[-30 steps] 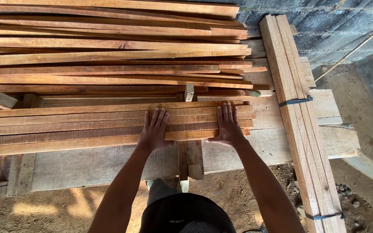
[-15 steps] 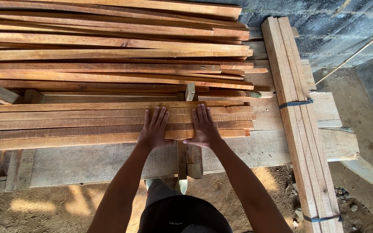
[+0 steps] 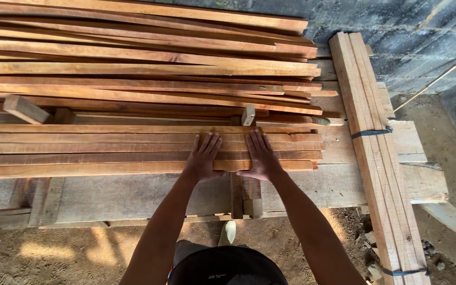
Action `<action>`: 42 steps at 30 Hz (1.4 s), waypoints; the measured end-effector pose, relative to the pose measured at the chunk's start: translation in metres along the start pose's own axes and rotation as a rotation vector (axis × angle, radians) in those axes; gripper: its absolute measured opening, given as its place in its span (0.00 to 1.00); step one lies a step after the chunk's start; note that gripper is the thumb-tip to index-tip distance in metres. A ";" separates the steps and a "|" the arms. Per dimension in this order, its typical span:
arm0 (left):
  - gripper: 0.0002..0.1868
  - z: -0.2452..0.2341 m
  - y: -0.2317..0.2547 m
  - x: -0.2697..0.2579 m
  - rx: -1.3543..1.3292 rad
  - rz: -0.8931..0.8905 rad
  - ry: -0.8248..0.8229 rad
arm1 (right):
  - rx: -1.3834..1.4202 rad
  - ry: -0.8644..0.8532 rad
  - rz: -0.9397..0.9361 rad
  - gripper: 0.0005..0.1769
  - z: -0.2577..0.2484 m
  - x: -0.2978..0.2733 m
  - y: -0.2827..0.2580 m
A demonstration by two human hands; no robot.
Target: Organizing thin wooden planks and tying them into a bundle with a rubber strap.
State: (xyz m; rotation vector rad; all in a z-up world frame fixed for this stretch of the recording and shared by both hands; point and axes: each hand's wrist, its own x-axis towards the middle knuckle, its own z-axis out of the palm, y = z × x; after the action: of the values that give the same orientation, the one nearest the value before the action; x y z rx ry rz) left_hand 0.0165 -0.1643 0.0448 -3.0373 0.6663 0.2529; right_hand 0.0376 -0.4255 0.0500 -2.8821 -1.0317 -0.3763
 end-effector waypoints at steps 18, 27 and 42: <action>0.75 0.028 -0.258 -0.172 0.006 -0.153 0.363 | -0.168 -0.456 0.374 1.00 0.025 0.048 -0.057; 0.76 0.048 -0.265 -0.167 0.005 -0.137 0.355 | -0.018 -0.024 0.069 0.81 0.028 0.130 -0.216; 0.69 0.038 -0.339 -0.203 0.084 0.041 0.516 | -0.089 0.010 0.111 0.80 0.035 0.133 -0.217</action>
State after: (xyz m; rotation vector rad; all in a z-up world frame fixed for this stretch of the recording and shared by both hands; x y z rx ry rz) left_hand -0.0299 0.2301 0.0358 -3.0139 0.7315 -0.5638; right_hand 0.0070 -0.1706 0.0430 -2.9955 -0.8707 -0.4391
